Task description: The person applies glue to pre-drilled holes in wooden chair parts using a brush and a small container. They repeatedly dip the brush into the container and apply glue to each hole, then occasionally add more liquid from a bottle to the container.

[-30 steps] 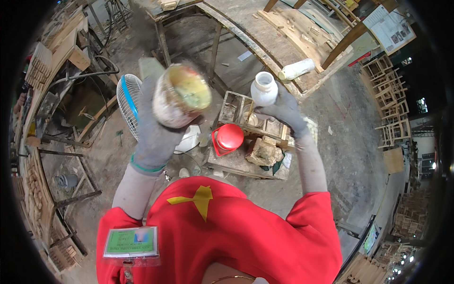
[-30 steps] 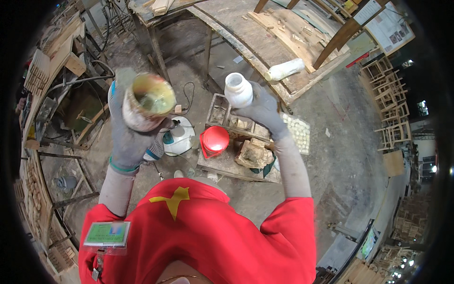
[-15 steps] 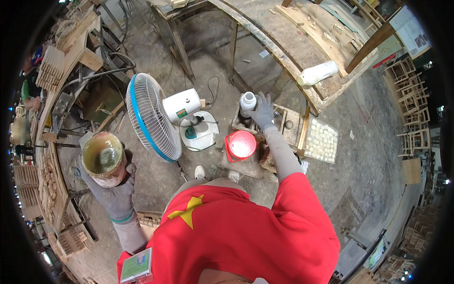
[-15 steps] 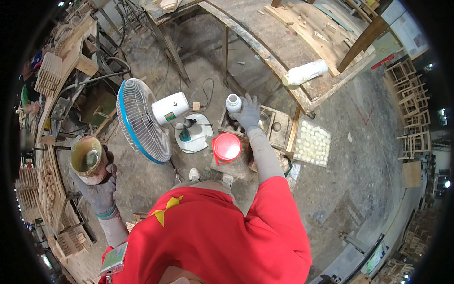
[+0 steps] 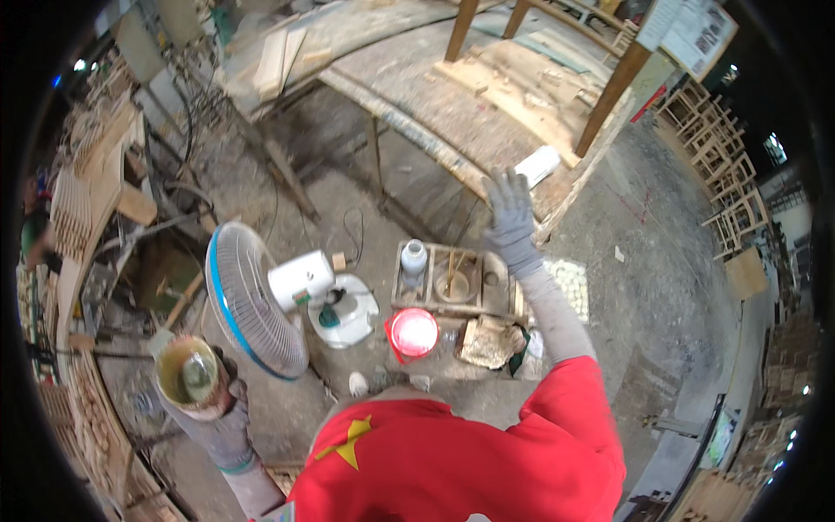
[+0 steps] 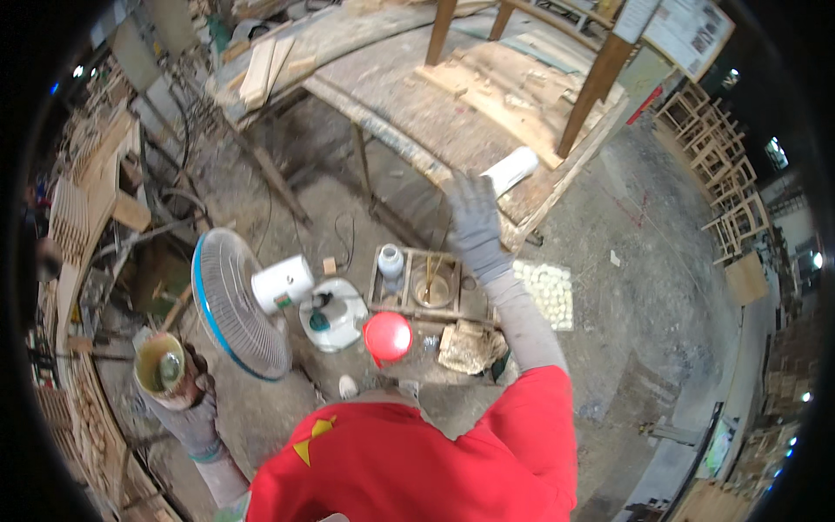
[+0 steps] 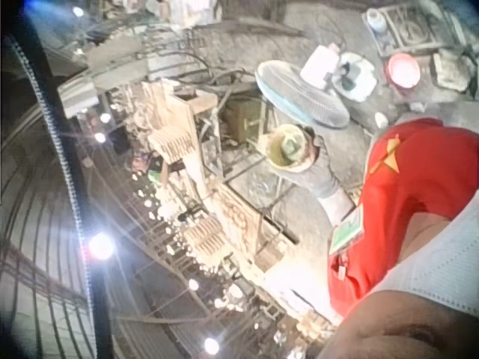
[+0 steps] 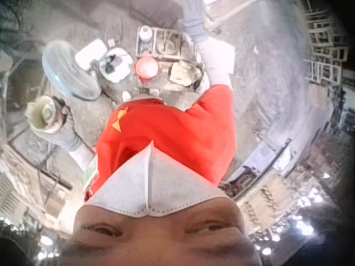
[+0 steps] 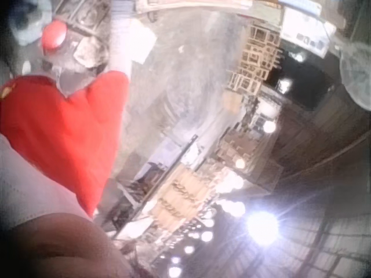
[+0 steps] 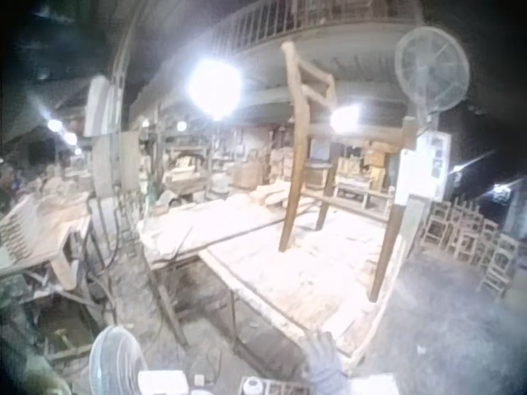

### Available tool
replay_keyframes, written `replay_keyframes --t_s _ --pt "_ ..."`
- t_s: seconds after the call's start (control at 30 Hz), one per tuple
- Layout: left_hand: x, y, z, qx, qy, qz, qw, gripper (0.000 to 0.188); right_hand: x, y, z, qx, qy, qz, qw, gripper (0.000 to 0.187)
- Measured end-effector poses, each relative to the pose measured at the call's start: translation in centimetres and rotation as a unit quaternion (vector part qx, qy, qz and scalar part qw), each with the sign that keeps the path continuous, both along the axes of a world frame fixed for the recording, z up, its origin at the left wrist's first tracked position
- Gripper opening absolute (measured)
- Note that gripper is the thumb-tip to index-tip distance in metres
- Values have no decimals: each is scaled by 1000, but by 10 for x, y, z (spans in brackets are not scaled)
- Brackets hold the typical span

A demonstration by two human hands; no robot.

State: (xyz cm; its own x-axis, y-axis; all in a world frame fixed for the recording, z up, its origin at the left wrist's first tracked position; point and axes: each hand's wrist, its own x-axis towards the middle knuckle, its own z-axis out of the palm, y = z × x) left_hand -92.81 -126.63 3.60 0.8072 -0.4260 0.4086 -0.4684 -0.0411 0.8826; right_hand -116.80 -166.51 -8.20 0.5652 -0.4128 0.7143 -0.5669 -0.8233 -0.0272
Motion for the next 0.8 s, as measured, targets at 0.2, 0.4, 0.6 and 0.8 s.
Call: replay_keyframes --t_s 0.2,0.4,0.6,0.8 --pt "-8 -20 5 33 -22 15 999 81 -77 -115 31 26 418 -140 897 54" --pt "0 -19 -2 72 -195 1 978 82 -56 -130 17 -2 313 -71 947 37" --pt "-3 -26 17 35 -109 -68 991 90 -40 -88 43 -33 263 -40 963 24" --pt "-13 -36 22 6 -15 -114 993 92 5 2 148 -157 131 61 977 34"
